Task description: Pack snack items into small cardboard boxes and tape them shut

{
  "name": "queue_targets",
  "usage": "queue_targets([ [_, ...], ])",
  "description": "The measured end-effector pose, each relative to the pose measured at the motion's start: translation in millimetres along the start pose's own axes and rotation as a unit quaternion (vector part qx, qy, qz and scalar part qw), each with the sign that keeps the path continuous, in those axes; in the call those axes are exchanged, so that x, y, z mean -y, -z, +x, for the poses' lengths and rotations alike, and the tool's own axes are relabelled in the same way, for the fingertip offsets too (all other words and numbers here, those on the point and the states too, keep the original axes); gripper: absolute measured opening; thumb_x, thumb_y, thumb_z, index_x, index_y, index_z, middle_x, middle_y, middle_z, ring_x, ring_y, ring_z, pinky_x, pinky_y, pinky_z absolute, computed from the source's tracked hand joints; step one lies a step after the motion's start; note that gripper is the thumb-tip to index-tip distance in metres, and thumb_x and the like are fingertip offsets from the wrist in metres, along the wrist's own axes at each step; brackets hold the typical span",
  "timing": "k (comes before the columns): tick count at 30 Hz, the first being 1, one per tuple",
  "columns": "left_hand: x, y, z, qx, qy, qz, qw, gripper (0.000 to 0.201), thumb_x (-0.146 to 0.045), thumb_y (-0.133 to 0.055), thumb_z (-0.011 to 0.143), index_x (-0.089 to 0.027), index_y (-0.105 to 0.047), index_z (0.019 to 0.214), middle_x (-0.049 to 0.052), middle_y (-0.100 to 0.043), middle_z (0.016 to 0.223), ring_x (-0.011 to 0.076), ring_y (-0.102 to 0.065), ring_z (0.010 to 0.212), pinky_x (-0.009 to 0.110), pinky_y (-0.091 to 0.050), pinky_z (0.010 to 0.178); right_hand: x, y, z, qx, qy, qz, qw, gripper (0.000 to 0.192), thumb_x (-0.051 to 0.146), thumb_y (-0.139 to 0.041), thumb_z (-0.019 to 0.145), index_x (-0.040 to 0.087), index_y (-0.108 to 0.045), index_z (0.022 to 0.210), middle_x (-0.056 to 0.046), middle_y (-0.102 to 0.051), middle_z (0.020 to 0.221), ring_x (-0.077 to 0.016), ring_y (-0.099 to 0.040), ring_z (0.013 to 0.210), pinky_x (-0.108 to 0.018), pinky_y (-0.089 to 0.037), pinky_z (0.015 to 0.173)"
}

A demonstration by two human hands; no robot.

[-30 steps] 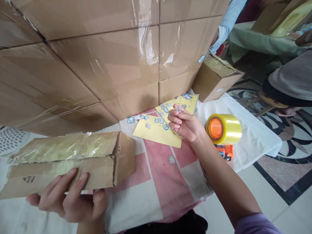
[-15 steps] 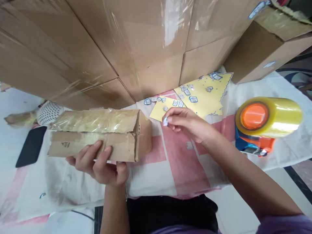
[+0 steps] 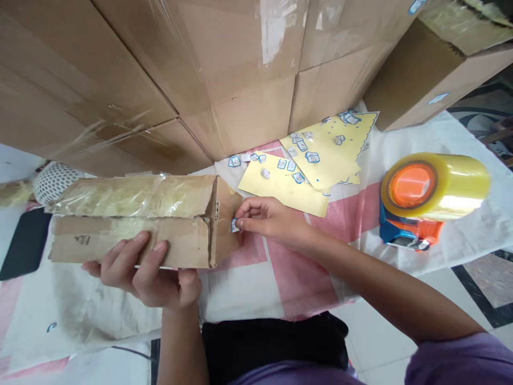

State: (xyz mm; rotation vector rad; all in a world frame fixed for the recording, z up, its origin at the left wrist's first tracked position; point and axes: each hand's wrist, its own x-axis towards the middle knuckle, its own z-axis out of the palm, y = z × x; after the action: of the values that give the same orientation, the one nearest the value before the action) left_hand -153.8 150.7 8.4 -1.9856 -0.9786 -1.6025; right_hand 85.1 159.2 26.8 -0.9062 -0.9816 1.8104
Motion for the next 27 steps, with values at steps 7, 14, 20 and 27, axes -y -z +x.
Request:
queue_targets([
  [7,2,-0.5,-1,-0.004,0.004,0.001,1.0,0.047,-0.041,-0.057,0.076,-0.021,-0.072,0.115,0.01,-0.068,0.12,0.0334,-0.059,0.12,0.057,-0.021,0.124,-1,-1,1,0.004,0.023,0.01,1.0,0.011,0.023,-0.075,0.084,0.017,-0.065,0.083,0.0,-0.07,0.078,-0.0112,-0.064,0.074,-0.024,-0.047,0.072],
  [14,2,0.5,-2,-0.004,0.031,0.041,0.999,0.044,-0.047,-0.052,0.08,-0.024,-0.07,0.112,0.008,-0.067,0.116,0.0351,-0.058,0.119,0.064,-0.024,0.121,-7,-13,0,-0.083,0.057,-0.076,0.992,0.029,0.033,-0.082,0.079,0.021,-0.057,0.088,0.007,-0.059,0.072,-0.0104,-0.055,0.067,-0.023,-0.041,0.061],
  [20,1,-0.1,0,0.004,0.031,0.06,0.998,0.042,-0.047,-0.049,0.08,-0.023,-0.066,0.11,0.009,-0.064,0.114,0.0355,-0.057,0.121,0.064,-0.024,0.121,-10,-21,-5,-0.128,0.121,-0.106,0.979,0.011,0.023,-0.065,0.09,0.017,-0.074,0.092,0.0,-0.071,0.082,-0.0109,-0.06,0.07,-0.025,-0.046,0.064],
  [27,6,1.8,-3,0.011,0.038,0.086,0.996,0.041,-0.051,-0.045,0.079,-0.024,-0.061,0.105,0.009,-0.062,0.112,0.0358,-0.057,0.118,0.064,-0.028,0.119,-2,-17,-12,-0.119,0.124,-0.093,0.981,0.018,0.019,-0.066,0.087,0.016,-0.082,0.094,-0.002,-0.074,0.08,-0.0124,-0.063,0.068,-0.025,-0.049,0.062],
])
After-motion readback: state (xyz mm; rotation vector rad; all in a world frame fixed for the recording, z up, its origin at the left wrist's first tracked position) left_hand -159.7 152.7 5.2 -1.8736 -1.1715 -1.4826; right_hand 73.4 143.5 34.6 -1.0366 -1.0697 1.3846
